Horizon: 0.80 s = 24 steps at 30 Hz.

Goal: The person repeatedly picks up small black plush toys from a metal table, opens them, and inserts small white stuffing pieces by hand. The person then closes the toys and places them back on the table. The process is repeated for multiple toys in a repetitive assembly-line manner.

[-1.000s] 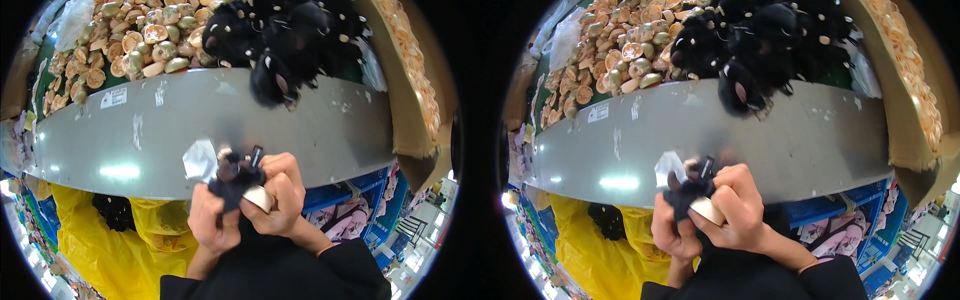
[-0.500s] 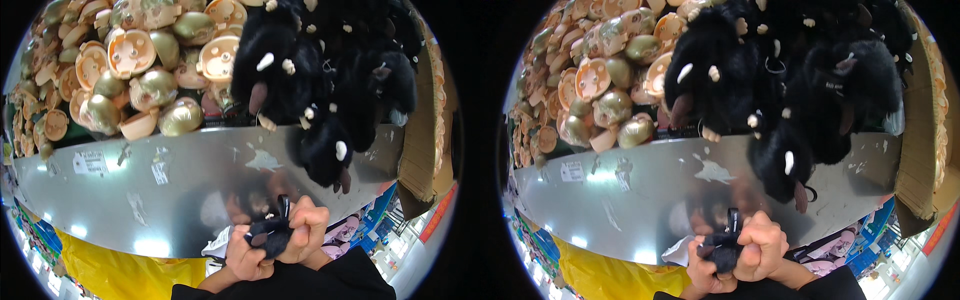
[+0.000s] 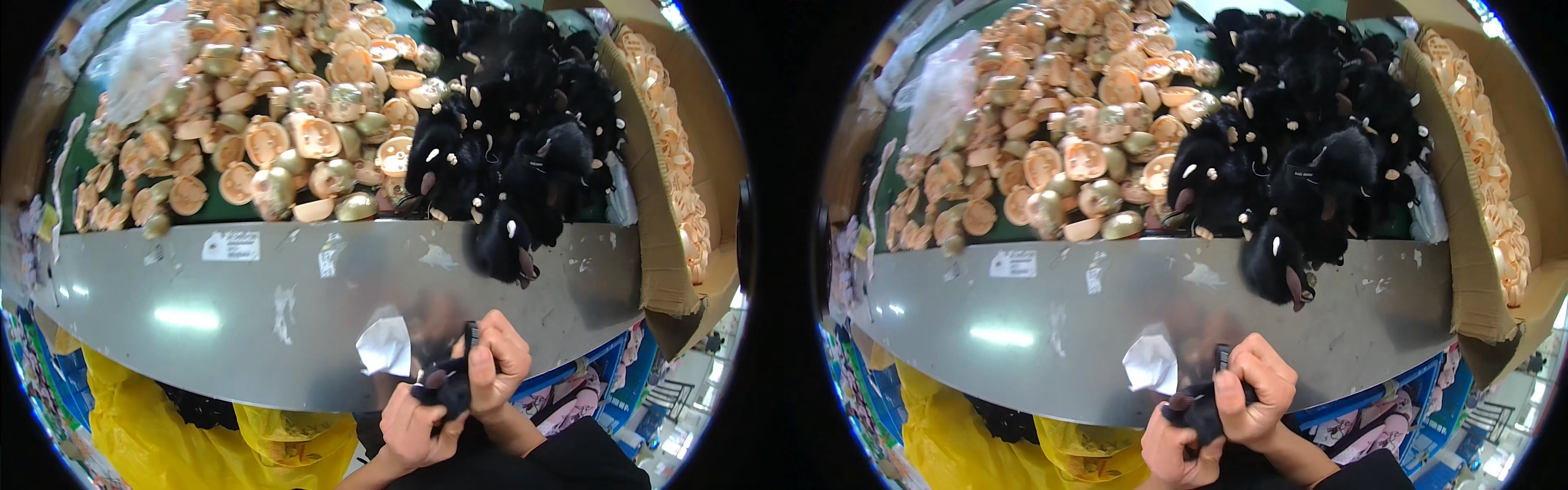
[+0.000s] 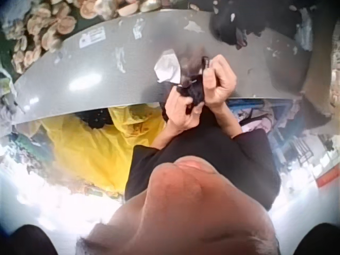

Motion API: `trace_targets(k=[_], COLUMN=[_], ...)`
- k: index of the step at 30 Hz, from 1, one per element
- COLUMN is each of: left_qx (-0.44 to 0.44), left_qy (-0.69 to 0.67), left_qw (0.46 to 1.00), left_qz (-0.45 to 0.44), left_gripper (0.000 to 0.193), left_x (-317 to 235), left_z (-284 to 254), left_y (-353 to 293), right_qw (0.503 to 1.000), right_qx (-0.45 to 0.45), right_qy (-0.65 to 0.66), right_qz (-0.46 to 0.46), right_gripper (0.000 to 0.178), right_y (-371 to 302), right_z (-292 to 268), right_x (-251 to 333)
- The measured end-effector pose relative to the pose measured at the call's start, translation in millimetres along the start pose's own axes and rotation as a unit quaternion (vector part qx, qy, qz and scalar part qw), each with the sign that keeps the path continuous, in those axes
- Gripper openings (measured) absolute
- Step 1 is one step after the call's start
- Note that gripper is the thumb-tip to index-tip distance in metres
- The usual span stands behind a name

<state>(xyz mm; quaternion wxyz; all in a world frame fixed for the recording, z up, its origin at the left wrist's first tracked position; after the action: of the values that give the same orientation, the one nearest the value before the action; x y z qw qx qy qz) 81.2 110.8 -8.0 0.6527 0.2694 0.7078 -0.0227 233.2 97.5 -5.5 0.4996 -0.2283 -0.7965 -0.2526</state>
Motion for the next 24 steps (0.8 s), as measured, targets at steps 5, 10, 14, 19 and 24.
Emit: trace_targets(k=[5, 10, 14, 19, 24], left_qx=[-0.123, -0.47, -0.569, -0.455, -0.338], left_qy=[0.101, 0.196, 0.355, 0.157, 0.018], left_qw=[0.986, 0.857, 0.738, 0.875, 0.939], left_qz=[-0.047, -0.08, 0.071, 0.056, -0.056], left_gripper=[0.033, 0.027, 0.014, 0.015, 0.01], left_x=[-23.2, -41.1, -90.1, -65.2, -38.4], left_z=[-41.9, -177.4, -226.7, -175.7, -135.7], left_y=[-20.1, -87.0, -127.2, -80.5, -71.0], right_qw=[0.987, 0.969, 0.896, 0.725, 0.726], right_qx=[0.004, 0.12, 0.111, 0.141, 0.228], right_qy=[-0.093, -0.044, -0.209, -0.366, -0.373], right_qz=[-0.131, -0.213, -0.377, -0.566, -0.531], right_gripper=[0.018, 0.016, 0.011, 0.018, 0.027], right_y=[-5.2, 6.8, 90.3, 129.6, 127.2], right_z=[25.4, 43.2, 107.0, 195.4, 205.5], right_x=[50.3, 76.1, 101.4, 87.0, 81.8])
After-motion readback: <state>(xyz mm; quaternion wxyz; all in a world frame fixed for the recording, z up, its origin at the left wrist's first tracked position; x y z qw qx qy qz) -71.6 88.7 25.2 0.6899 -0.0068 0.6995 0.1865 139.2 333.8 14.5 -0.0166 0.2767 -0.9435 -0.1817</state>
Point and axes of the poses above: each hand's wrist, its own y-axis towards the middle knuckle, its own z-axis out of the palm, x = y × z, the point moved 8 cm from there along y, towards the middle knuckle, and after that the axes turned 6 degrees about -y, right-handed, at the moved point
